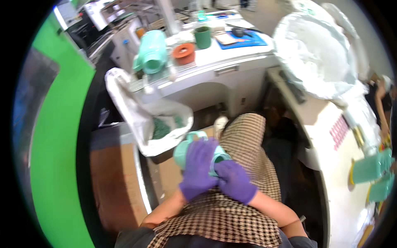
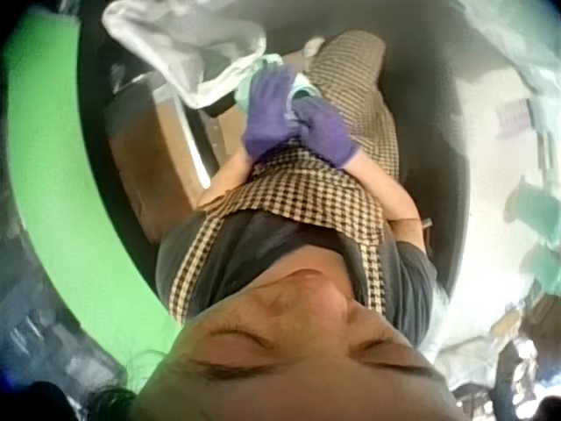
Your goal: The person assembles light green plastic pitchers by inserting a green ring into the neck and attaching a yellow base. They handle the pitchers one at a time, placing completed units on a nearby table.
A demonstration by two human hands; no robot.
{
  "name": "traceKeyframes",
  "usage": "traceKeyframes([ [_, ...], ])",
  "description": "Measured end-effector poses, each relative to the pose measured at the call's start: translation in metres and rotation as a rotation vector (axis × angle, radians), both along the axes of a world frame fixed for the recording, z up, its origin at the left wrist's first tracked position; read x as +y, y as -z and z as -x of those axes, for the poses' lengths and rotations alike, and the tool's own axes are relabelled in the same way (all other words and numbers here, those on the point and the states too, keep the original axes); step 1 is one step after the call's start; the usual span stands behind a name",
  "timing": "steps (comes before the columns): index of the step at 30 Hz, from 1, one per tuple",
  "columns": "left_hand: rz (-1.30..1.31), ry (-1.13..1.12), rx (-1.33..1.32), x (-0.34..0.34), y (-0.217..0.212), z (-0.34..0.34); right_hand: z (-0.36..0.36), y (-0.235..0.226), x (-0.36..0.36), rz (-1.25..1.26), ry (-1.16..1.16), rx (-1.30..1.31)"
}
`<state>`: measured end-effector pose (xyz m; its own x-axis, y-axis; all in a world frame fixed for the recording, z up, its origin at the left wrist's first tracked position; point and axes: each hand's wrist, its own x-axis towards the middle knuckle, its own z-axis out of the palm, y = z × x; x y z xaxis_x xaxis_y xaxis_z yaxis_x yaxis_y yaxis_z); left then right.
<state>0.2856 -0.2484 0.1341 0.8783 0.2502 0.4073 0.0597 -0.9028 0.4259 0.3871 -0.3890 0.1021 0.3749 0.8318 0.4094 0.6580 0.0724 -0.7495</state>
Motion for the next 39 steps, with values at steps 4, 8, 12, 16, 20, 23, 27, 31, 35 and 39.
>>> traceKeyframes([
  [4,0.015,0.17,0.008,0.014,0.001,-0.01,0.002,0.024,-0.01,-0.217,0.053,-0.024],
  [8,-0.376,0.22,-0.268,0.007,-0.016,0.008,-0.066,-0.023,-0.079,-0.393,0.185,-0.253],
  [12,-0.548,0.578,-0.129,0.01,0.077,0.052,-0.175,-0.027,-0.191,-0.238,0.967,-0.584],
  [16,-0.45,0.772,-0.084,-0.011,0.105,0.025,-0.273,0.022,-0.327,0.042,1.189,-0.409],
  [20,-0.356,0.817,0.011,-0.012,0.108,0.02,-0.296,0.071,-0.352,0.302,1.253,-0.29],
  [23,-0.136,0.833,0.174,-0.01,0.111,0.015,-0.298,0.066,-0.347,0.242,1.329,-0.167],
  [27,0.698,0.871,0.551,-0.014,0.109,0.016,-0.29,0.093,-0.362,-0.066,1.335,-0.044],
  [31,1.764,0.629,0.789,-0.022,0.105,0.021,-0.234,0.031,-0.301,-0.091,1.172,-0.214],
  [35,3.36,0.451,0.843,-0.019,0.114,0.021,-0.144,-0.067,-0.163,-0.118,0.659,0.183],
  [39,3.954,-0.386,0.945,-0.02,0.091,0.01,-0.126,-0.097,-0.085,0.024,0.26,0.29],
])
